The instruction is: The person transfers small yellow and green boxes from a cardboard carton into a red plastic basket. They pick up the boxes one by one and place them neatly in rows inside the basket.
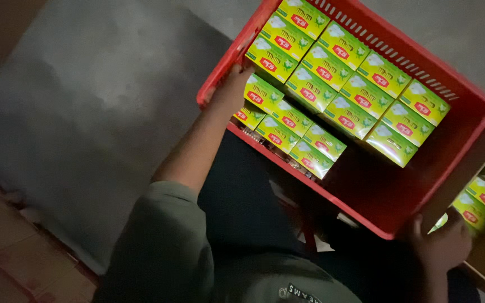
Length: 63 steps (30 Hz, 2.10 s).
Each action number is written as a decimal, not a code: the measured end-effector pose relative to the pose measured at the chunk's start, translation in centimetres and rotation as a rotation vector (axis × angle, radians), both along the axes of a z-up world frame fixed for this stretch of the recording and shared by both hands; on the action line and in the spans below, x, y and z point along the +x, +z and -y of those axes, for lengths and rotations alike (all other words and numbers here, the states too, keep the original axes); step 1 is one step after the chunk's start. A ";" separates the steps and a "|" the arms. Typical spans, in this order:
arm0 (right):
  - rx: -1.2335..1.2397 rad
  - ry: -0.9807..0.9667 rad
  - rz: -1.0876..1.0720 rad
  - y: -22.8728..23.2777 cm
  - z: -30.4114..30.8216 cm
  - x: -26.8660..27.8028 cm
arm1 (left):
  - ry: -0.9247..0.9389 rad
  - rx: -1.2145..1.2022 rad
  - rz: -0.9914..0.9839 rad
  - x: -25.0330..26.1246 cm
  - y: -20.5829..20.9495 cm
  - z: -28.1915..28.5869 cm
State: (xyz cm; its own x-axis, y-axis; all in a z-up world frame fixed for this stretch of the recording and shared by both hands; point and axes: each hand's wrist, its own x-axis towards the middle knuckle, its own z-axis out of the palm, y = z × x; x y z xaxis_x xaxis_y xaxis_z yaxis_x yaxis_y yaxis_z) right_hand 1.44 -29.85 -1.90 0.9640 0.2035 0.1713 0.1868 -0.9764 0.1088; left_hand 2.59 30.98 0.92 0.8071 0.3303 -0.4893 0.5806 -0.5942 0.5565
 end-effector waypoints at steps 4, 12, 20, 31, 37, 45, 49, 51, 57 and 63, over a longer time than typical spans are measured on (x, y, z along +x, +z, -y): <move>-0.014 0.056 0.066 -1.3 1.4 0.0 | -0.099 0.174 0.086 0.6 -3.5 -0.7; -0.034 -0.080 -0.054 -0.2 0.2 -0.2 | -0.527 0.466 0.438 0.1 -5.9 0.1; 0.001 -0.129 -0.096 -0.1 0.1 -0.3 | 0.061 -0.169 0.267 1.6 -4.3 0.6; 0.002 -0.142 -0.118 0.4 -0.3 -0.6 | 0.217 -0.345 0.165 1.3 -3.5 0.6; 0.020 -0.157 -0.108 0.9 -1.0 -0.6 | 0.180 -0.323 0.192 1.2 -4.0 0.5; 0.062 -0.205 -0.144 1.4 -2.1 -0.2 | -0.727 0.371 0.428 -0.2 -3.4 6.9; 0.031 -0.157 -0.061 -0.2 -1.3 0.2 | -0.736 -0.010 0.347 -2.0 -3.1 16.6; 0.066 -0.149 -0.119 0.4 -1.6 0.1 | -0.715 -0.178 0.335 -3.1 -1.2 20.7; 0.230 -0.211 -0.281 2.5 -4.0 0.8 | -0.795 0.018 0.183 -2.9 -0.8 25.0; 0.270 -0.253 -0.340 4.2 -5.9 0.4 | -0.758 0.029 0.125 -3.4 1.5 24.1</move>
